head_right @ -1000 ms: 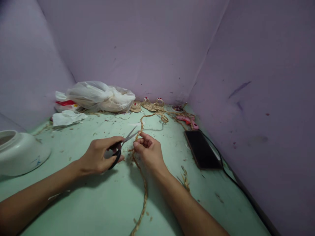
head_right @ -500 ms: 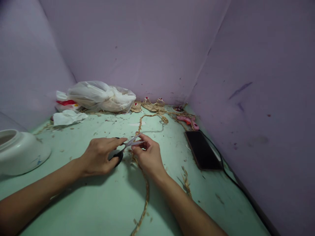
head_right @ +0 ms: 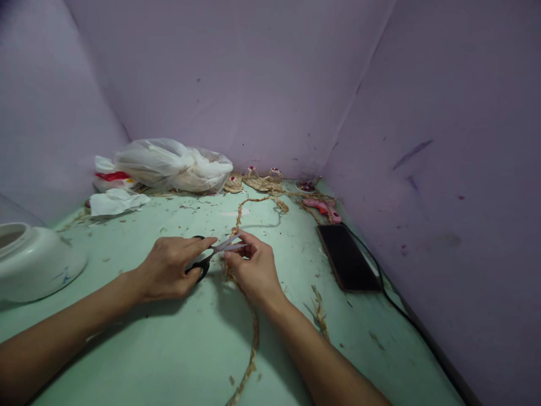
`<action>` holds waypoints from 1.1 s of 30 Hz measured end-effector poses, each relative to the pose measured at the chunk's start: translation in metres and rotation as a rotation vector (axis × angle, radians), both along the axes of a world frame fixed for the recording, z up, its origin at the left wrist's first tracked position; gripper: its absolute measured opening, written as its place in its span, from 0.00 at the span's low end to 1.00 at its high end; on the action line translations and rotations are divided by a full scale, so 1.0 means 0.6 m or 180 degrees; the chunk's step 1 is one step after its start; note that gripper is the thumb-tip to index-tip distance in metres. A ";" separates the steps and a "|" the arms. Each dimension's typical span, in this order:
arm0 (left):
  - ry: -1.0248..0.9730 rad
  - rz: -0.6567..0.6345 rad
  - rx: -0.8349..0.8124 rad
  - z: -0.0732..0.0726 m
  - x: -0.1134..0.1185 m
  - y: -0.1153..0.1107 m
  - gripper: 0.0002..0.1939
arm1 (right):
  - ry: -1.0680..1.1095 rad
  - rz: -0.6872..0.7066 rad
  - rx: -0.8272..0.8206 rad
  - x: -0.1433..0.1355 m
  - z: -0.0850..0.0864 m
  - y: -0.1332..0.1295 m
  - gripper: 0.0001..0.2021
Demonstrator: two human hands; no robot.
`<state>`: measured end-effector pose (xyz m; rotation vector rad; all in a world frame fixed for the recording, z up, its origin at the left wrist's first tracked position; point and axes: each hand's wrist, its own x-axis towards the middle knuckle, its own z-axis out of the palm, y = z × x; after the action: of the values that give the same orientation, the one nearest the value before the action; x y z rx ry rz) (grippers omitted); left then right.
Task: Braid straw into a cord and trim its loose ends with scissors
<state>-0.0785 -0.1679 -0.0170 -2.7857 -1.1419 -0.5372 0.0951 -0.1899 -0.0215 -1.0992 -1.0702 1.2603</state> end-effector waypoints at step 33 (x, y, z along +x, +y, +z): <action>-0.3527 0.0691 -0.3055 0.001 0.052 -0.024 0.18 | 0.0820 0.0055 -0.0611 -0.011 -0.013 -0.004 0.13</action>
<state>-0.0471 -0.1823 -0.0161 -2.8636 -2.3494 -2.1400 0.0884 -0.1924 -0.0293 -1.0371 -0.7784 1.4971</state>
